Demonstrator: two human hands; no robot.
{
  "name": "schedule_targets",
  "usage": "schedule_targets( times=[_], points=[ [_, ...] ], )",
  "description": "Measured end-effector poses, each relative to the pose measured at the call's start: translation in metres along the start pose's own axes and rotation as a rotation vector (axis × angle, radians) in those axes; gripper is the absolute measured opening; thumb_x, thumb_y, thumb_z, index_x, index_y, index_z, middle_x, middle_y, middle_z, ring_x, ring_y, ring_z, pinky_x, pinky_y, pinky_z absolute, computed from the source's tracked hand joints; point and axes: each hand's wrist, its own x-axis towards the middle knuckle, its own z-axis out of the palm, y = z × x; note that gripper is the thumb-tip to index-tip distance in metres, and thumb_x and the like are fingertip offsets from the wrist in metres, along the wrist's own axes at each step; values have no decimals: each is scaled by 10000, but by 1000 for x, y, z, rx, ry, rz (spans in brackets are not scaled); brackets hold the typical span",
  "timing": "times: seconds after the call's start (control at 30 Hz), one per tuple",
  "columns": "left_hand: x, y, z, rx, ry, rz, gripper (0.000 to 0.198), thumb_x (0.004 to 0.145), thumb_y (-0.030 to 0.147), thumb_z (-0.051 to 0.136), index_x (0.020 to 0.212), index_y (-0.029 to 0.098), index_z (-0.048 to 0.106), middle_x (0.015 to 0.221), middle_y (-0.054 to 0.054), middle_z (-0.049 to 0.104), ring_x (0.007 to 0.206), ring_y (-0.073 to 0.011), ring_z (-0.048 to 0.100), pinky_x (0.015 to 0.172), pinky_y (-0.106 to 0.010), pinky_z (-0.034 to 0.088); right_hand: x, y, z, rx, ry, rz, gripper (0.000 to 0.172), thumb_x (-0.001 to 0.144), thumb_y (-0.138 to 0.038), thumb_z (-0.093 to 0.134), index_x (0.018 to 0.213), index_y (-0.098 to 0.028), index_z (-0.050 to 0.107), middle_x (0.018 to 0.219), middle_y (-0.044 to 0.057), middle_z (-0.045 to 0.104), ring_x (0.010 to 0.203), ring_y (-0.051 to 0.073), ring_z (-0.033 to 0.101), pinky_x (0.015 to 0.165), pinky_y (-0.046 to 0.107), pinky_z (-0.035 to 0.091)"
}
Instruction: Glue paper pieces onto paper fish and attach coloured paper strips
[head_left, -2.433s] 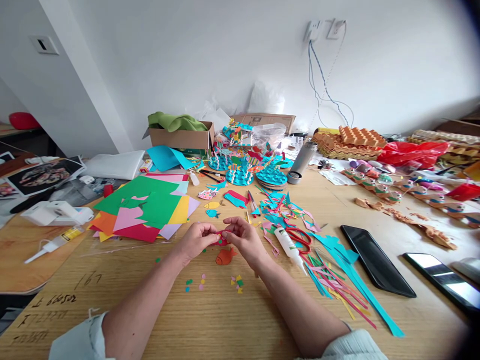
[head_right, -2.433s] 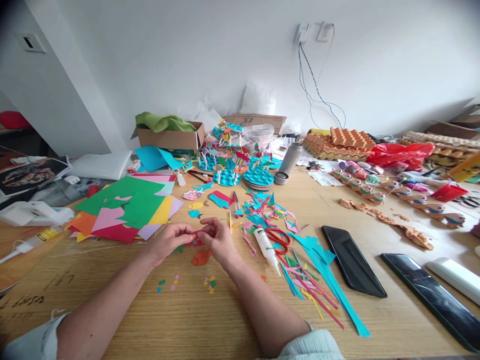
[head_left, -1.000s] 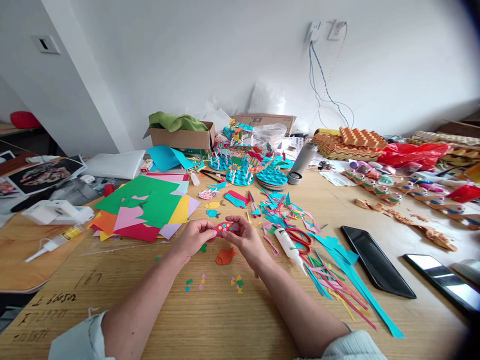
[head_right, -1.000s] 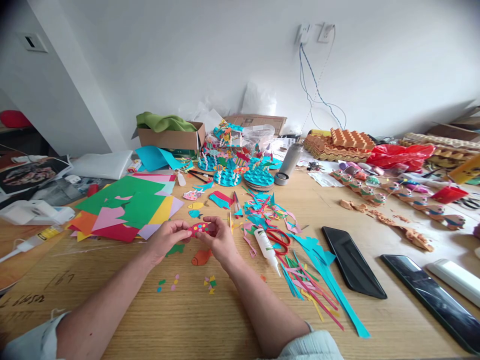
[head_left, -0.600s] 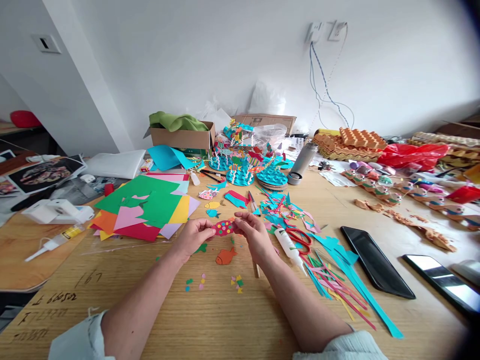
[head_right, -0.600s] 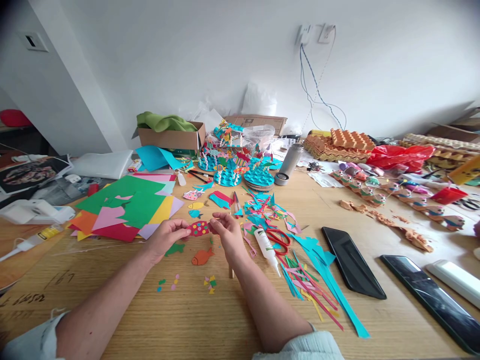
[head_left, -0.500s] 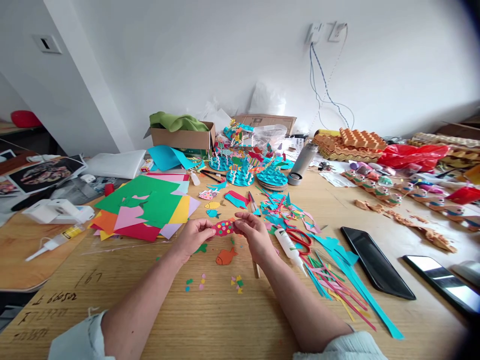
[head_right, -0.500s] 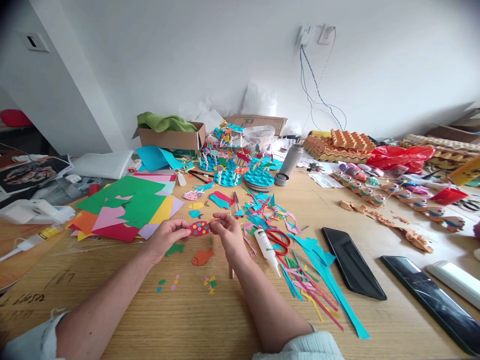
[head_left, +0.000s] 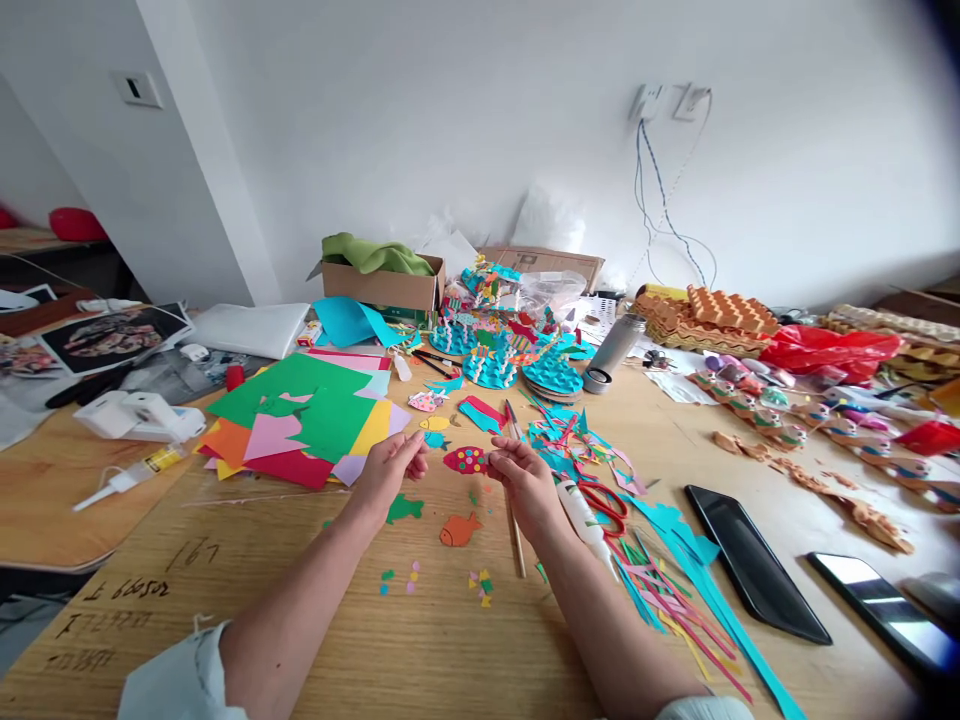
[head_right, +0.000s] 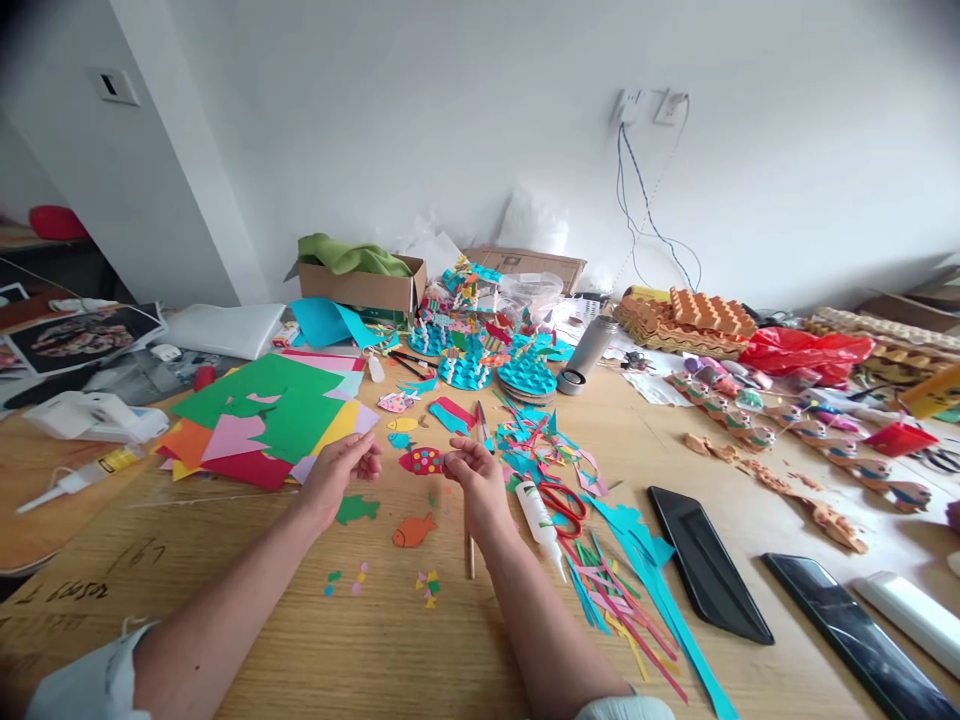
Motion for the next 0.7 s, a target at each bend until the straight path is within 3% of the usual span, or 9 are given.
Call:
schedule_targets(
  times=[0.33, 0.5, 0.7],
  points=[
    [9, -8, -7, 114, 220, 164, 432, 744, 622, 615, 690, 196, 571, 569, 9, 563, 555, -144, 550, 534, -248, 437, 38, -15, 5, -52, 4, -4, 452, 513, -370, 878, 863, -182, 662, 669, 6, 673, 590, 149, 608, 606, 307, 479],
    [4, -10, -8, 392, 232, 311, 307, 851, 498, 545, 745, 212, 575, 621, -12, 606, 583, -163, 569, 573, -263, 419, 67, -27, 20, -78, 34, 2, 451, 453, -342, 877, 807, -187, 646, 670, 1, 678, 583, 143, 614, 591, 296, 489],
    [-3, -17, -6, 748, 188, 487, 198, 908, 375, 499, 847, 229, 617, 676, -29, 645, 606, -177, 578, 631, -288, 404, 117, -17, 47, -134, 52, 23, 355, 490, -278, 839, 763, -186, 633, 653, 0, 672, 557, 135, 604, 561, 283, 496]
  ],
)
